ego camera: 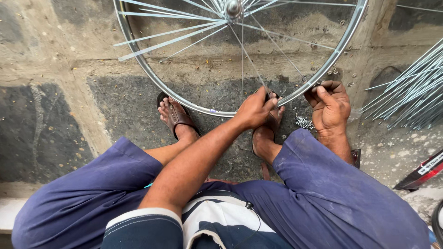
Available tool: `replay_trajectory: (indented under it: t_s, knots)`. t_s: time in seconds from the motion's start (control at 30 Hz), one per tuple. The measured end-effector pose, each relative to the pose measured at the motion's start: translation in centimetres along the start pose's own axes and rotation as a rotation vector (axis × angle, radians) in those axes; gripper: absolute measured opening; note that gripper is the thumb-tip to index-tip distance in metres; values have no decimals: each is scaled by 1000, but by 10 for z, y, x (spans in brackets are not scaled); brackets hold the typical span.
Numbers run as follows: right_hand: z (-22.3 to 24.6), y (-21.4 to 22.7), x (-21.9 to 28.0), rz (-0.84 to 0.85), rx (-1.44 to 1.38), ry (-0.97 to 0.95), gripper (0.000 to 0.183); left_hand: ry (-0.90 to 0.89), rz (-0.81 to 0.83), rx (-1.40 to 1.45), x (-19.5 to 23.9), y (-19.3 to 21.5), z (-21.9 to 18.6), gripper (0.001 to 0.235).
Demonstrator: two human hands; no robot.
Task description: The person is sitting on the ground and repairing a bicycle wheel by hand. They are inserting spokes into the hub and tightening the nipples on the rim to secure them.
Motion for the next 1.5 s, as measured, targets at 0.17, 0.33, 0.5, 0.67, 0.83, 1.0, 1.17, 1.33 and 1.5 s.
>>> replay_trajectory:
  t_s: [0.17,0.33,0.5,0.67,0.83,1.0,1.17,1.33,1.5]
  knots:
    - [29,19,12,-108,153,136,17,48,22,111,-11,-13,-14,35]
    - [21,40,44,-88,251,256,18,-134,23,95,-18,-26,-41,35]
    - [-12,24,55,83,653,281,23,-37,-26,8,-14,-27,-33,36]
    - [-35,17,59,-15,559,182,30,8,-60,36,-9,-29,-28,38]
    - [-14,-5,56,91,879,256,27,7,-45,61,-11,-33,-24,38]
    - [-2,-18,54,108,1083,338,27,16,-50,80,-12,-33,-24,38]
    - [-20,4,50,-18,479,234,28,18,-38,95,-10,-32,-25,35]
    - [-46,18,44,-17,293,89,19,-149,20,207,-9,-38,-47,31]
    - [-45,45,34,43,328,9,23,-42,-89,-95,-4,-34,-50,30]
Point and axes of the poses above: each hand's wrist, its own x-axis away from the middle knuckle, its own y-axis out of the back of the hand, z = x × y, the point moved 10 cm from there along -x, towards the middle knuckle, and after that the axes turned 7 degrees about z, right-handed, at the moved point
